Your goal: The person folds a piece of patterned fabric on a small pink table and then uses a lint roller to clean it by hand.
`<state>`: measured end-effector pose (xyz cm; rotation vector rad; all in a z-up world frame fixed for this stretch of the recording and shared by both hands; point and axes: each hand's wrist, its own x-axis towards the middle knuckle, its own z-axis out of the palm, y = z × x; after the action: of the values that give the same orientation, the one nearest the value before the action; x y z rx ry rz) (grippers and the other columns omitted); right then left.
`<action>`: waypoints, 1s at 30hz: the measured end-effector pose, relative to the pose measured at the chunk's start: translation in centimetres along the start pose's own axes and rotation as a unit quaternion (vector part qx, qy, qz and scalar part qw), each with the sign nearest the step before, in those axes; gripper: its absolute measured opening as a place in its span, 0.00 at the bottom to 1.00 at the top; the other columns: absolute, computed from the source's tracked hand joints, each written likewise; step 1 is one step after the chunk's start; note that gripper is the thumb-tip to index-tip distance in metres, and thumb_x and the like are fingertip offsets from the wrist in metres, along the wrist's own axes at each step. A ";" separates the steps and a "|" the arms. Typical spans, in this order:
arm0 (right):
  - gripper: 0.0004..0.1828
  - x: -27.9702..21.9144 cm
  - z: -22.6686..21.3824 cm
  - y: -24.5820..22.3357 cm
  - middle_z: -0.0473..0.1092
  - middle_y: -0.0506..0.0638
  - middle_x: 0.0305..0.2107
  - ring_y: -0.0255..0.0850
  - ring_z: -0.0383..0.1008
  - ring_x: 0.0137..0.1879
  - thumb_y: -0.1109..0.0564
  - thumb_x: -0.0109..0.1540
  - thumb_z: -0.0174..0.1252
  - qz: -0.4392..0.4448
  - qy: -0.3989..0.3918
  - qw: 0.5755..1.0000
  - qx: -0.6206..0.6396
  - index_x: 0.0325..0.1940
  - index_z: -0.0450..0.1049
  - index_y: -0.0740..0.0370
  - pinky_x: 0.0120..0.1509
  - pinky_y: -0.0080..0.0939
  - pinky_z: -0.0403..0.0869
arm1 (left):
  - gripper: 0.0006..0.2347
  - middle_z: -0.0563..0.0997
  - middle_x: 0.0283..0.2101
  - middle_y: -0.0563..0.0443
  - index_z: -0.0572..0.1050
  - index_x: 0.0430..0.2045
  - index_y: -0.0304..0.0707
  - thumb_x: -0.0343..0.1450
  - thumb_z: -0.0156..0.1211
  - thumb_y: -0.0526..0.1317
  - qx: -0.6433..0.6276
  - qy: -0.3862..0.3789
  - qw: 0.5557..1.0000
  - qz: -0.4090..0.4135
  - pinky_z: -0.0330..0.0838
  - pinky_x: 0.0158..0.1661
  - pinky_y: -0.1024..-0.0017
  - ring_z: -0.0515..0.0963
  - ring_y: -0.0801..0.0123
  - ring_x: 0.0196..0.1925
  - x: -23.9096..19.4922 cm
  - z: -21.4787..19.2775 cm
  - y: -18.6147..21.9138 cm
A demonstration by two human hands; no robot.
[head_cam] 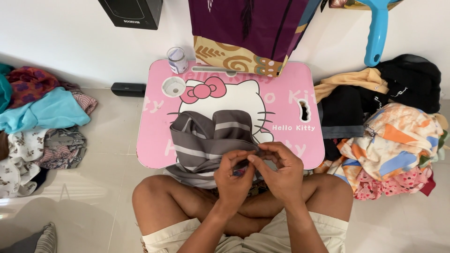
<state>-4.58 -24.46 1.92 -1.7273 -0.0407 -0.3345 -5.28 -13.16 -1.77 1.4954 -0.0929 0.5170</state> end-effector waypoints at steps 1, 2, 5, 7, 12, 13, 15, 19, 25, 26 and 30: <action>0.14 0.0 0.1 0.3 0.76 0.52 0.38 0.37 0.78 0.43 0.64 0.57 0.70 -0.003 0.010 1.000 -0.003 0.45 0.79 0.68 0.52 0.32 0.81 | 0.10 0.87 0.41 0.44 0.74 0.41 0.34 0.69 0.66 0.30 0.008 -0.002 1.000 0.007 0.83 0.48 0.75 0.88 0.67 0.45 -0.2 0.1 -0.3; 0.11 0.0 0.1 0.6 0.76 0.51 0.37 0.36 0.78 0.43 0.65 0.58 0.69 -0.006 0.021 1.000 -0.005 0.44 0.79 0.67 0.52 0.32 0.81 | 0.12 0.87 0.41 0.44 0.73 0.43 0.35 0.69 0.67 0.30 0.016 -0.005 1.000 0.014 0.82 0.49 0.76 0.88 0.68 0.46 -0.3 0.2 -0.6; 0.06 -0.1 -0.2 0.5 0.78 0.51 0.37 0.35 0.79 0.43 0.65 0.60 0.66 0.024 0.039 0.999 -0.022 0.41 0.80 0.66 0.49 0.30 0.81 | 0.14 0.85 0.43 0.43 0.70 0.50 0.32 0.72 0.63 0.30 -0.005 -0.060 0.997 0.048 0.84 0.49 0.72 0.87 0.65 0.45 -0.1 -0.2 0.1; 0.05 -0.3 -0.7 1.7 0.78 0.50 0.36 0.34 0.78 0.42 0.65 0.60 0.66 0.013 0.047 0.998 -0.032 0.40 0.80 0.66 0.49 0.29 0.79 | 0.10 0.85 0.45 0.43 0.73 0.47 0.32 0.72 0.60 0.31 0.020 -0.050 0.996 0.075 0.82 0.51 0.71 0.87 0.64 0.47 0.9 -0.9 0.2; 0.04 -0.7 -1.7 1.8 0.78 0.48 0.35 0.32 0.77 0.43 0.65 0.61 0.65 0.021 0.062 0.996 -0.057 0.40 0.80 0.64 0.52 0.28 0.79 | 0.09 0.83 0.44 0.51 0.77 0.44 0.38 0.72 0.56 0.29 0.158 -0.008 0.978 0.139 0.76 0.49 0.73 0.83 0.67 0.44 7.5 -5.8 -5.0; 0.04 -0.7 -1.8 1.7 0.78 0.48 0.35 0.33 0.78 0.43 0.66 0.61 0.64 0.016 0.059 0.996 -0.058 0.40 0.80 0.64 0.52 0.28 0.79 | 0.10 0.81 0.46 0.46 0.76 0.46 0.34 0.71 0.54 0.28 0.233 -0.028 0.962 0.136 0.73 0.51 0.65 0.80 0.59 0.48 9.5 -7.3 -6.8; 0.04 -0.6 -2.1 1.7 0.78 0.49 0.35 0.33 0.78 0.44 0.66 0.61 0.64 0.010 0.057 0.997 -0.060 0.40 0.79 0.65 0.52 0.29 0.79 | 0.12 0.79 0.48 0.40 0.74 0.48 0.30 0.70 0.52 0.27 0.307 -0.049 0.941 0.133 0.71 0.53 0.58 0.78 0.50 0.51 12.6 -9.7 -10.5; 0.05 -0.7 -2.4 1.6 0.77 0.50 0.35 0.34 0.77 0.43 0.68 0.61 0.64 -0.013 0.050 0.998 -0.042 0.41 0.79 0.66 0.51 0.28 0.79 | 0.23 0.76 0.57 0.40 0.77 0.54 0.37 0.62 0.53 0.30 0.490 -0.156 0.858 0.020 0.69 0.50 0.49 0.71 0.43 0.57 15.5 -12.1 -14.4; 0.06 -0.7 -3.7 1.5 0.77 0.54 0.36 0.37 0.78 0.45 0.70 0.61 0.64 -0.063 0.033 0.997 -0.042 0.41 0.78 0.68 0.52 0.29 0.79 | 0.11 0.83 0.43 0.49 0.84 0.37 0.41 0.65 0.56 0.33 0.428 -0.172 0.883 -0.089 0.75 0.44 0.60 0.79 0.55 0.46 17.5 -12.7 -12.4; 0.06 -0.7 -4.2 1.8 0.77 0.55 0.36 0.38 0.78 0.45 0.71 0.60 0.63 -0.080 0.030 0.995 -0.042 0.42 0.78 0.69 0.52 0.28 0.79 | 0.10 0.86 0.41 0.52 0.85 0.37 0.43 0.67 0.58 0.35 0.393 -0.166 0.890 -0.160 0.77 0.42 0.66 0.83 0.62 0.42 17.8 -12.7 -11.1; 0.08 -1.1 -8.3 2.4 0.77 0.54 0.39 0.38 0.78 0.47 0.69 0.61 0.65 -0.065 0.043 0.993 -0.094 0.43 0.77 0.67 0.52 0.29 0.78 | 0.11 0.88 0.36 0.52 0.86 0.36 0.42 0.64 0.59 0.34 0.266 -0.102 0.943 -0.173 0.75 0.43 0.78 0.84 0.74 0.38 18.0 -15.3 -9.6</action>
<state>-6.81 -32.79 0.54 -1.8988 -0.0618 -0.5222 10.54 6.55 -5.37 2.0411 0.1614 0.0964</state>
